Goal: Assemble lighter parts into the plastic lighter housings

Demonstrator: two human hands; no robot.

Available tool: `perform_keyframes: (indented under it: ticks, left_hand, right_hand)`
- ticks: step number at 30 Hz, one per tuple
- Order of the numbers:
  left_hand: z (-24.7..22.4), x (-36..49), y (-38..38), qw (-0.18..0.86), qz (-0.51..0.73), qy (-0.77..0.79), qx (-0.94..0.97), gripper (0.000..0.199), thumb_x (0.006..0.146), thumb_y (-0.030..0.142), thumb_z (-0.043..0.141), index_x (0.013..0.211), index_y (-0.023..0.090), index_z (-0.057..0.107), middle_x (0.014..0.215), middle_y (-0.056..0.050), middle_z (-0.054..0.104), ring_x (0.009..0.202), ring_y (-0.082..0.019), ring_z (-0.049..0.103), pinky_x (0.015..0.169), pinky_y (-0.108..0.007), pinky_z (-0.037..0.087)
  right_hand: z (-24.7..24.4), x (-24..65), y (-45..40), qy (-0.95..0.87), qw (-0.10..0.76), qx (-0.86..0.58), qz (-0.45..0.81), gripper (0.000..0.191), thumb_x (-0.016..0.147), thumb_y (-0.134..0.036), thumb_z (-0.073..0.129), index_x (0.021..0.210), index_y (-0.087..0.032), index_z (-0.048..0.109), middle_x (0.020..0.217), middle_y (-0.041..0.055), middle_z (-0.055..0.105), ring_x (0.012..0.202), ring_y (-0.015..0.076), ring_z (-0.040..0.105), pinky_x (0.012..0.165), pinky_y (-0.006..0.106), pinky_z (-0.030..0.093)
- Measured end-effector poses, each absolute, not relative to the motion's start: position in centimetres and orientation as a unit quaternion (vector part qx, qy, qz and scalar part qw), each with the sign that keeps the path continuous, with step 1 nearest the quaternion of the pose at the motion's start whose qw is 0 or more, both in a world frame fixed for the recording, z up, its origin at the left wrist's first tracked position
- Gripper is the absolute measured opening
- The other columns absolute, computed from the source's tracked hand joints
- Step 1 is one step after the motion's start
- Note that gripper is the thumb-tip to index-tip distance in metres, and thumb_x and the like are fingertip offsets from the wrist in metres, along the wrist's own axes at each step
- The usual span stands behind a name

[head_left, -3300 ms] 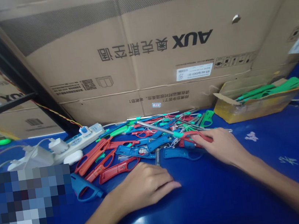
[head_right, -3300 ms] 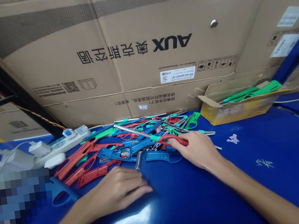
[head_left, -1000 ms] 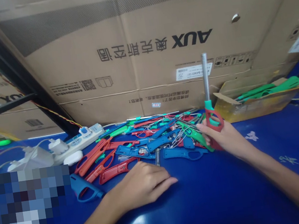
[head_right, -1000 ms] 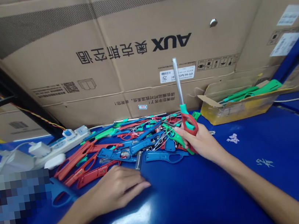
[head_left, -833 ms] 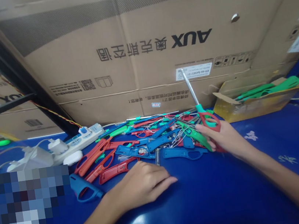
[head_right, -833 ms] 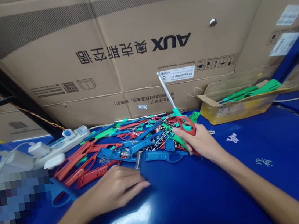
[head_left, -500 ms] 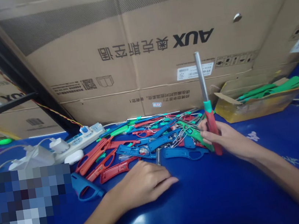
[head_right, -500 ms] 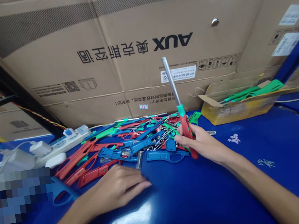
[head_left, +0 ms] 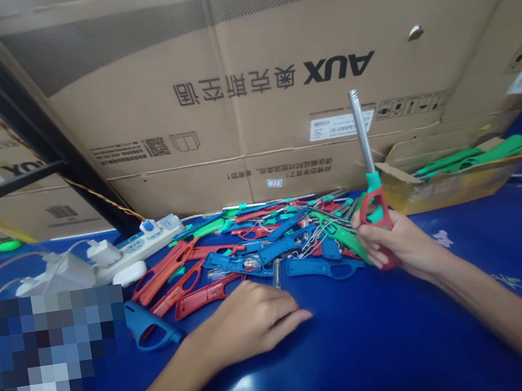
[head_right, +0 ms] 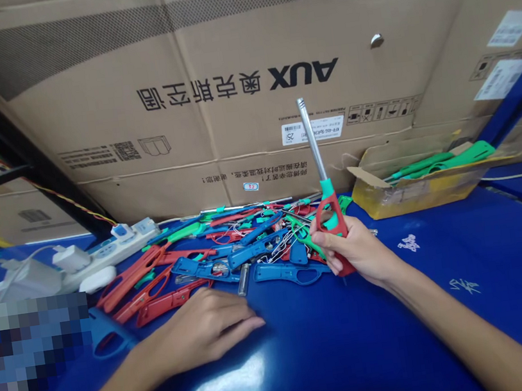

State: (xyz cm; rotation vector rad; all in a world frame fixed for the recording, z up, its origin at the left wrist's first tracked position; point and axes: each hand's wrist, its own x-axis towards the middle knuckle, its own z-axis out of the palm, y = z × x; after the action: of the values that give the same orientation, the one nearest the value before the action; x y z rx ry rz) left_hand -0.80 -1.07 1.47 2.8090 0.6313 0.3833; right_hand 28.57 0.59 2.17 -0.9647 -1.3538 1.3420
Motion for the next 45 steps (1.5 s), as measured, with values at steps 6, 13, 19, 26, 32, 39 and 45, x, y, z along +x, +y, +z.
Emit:
perform_keyframes:
  ticks: [6, 13, 19, 26, 32, 39, 45]
  left_hand:
    - [1.48, -0.84, -1.07, 0.118, 0.125, 0.218, 0.961, 0.042, 0.108, 0.038, 0.038, 0.086, 0.017, 0.066, 0.073, -0.002, 0.067, 0.068, -0.014, 0.063, 0.062, -0.028, 0.043]
    - [1.43, -0.78, -1.07, 0.124, 0.115, 0.219, 0.961, 0.041, 0.108, 0.038, 0.038, 0.087, 0.018, 0.066, 0.075, -0.002, 0.068, 0.07, -0.014, 0.064, 0.063, -0.027, 0.044]
    - [1.36, -0.8, -1.02, 0.13, 0.108, 0.223, 0.96, 0.041, 0.108, 0.038, 0.037, 0.087, 0.018, 0.066, 0.075, -0.003, 0.068, 0.07, -0.014, 0.065, 0.064, -0.027, 0.044]
    - [1.45, -0.74, -1.07, 0.132, 0.106, 0.218, 0.961, 0.041, 0.108, 0.038, 0.037, 0.088, 0.017, 0.067, 0.074, -0.003, 0.068, 0.07, -0.014, 0.065, 0.064, -0.027, 0.045]
    - [1.47, -0.8, -1.07, 0.13, 0.11, 0.221, 0.96, 0.041, 0.108, 0.038, 0.038, 0.088, 0.017, 0.067, 0.074, -0.003, 0.069, 0.07, -0.014, 0.065, 0.064, -0.027, 0.045]
    - [1.63, -0.81, -1.06, 0.131, 0.11, 0.218, 0.961, 0.041, 0.108, 0.037, 0.038, 0.089, 0.017, 0.067, 0.075, -0.003, 0.069, 0.07, -0.014, 0.065, 0.064, -0.027, 0.044]
    - [1.58, -0.82, -1.08, 0.131, 0.1, 0.225, 0.96, 0.042, 0.108, 0.039, 0.037, 0.089, 0.018, 0.067, 0.075, -0.003, 0.069, 0.071, -0.014, 0.065, 0.065, -0.027, 0.045]
  right_hand:
    - [2.13, 28.59, 0.74, -0.576, 0.459, -0.42, 0.53, 0.042, 0.09, -0.061, 0.056, 0.087, -0.019, 0.056, 0.062, -0.0078, 0.037, 0.045, 0.0064, 0.037, 0.042, 0.02, 0.034]
    - [1.81, 28.88, 0.76, -0.679, 0.407, -0.519, 0.324, 0.043, 0.093, -0.054, 0.046, 0.066, -0.021, 0.045, 0.053, -0.0055, 0.039, 0.045, 0.0105, 0.038, 0.044, 0.025, 0.031]
    - [2.32, 28.63, 0.73, -0.736, 0.337, -0.565, 0.161, 0.024, 0.087, -0.035, 0.044, 0.067, -0.022, 0.048, 0.056, -0.0046, 0.045, 0.052, 0.0133, 0.042, 0.052, 0.027, 0.032]
    - [2.7, 28.5, 0.38, -0.735, 0.289, -0.6, 0.125, 0.012, 0.084, -0.032, 0.044, 0.076, -0.024, 0.046, 0.061, -0.0035, 0.053, 0.056, 0.0159, 0.045, 0.056, 0.029, 0.03]
    - [2.72, 28.27, 0.45, -0.727, 0.297, -0.609, 0.115, 0.013, 0.084, -0.034, 0.044, 0.074, -0.025, 0.044, 0.058, -0.0034, 0.05, 0.054, 0.0166, 0.043, 0.055, 0.029, 0.03]
    - [2.72, 28.37, 0.41, -0.734, 0.271, -0.612, 0.112, 0.012, 0.084, -0.033, 0.043, 0.075, -0.025, 0.045, 0.059, -0.0028, 0.052, 0.055, 0.0172, 0.045, 0.056, 0.03, 0.029]
    - [2.59, 28.44, 0.38, -0.73, 0.288, -0.611, 0.102, 0.012, 0.085, -0.033, 0.044, 0.076, -0.025, 0.043, 0.058, -0.0029, 0.051, 0.054, 0.0173, 0.045, 0.055, 0.031, 0.031]
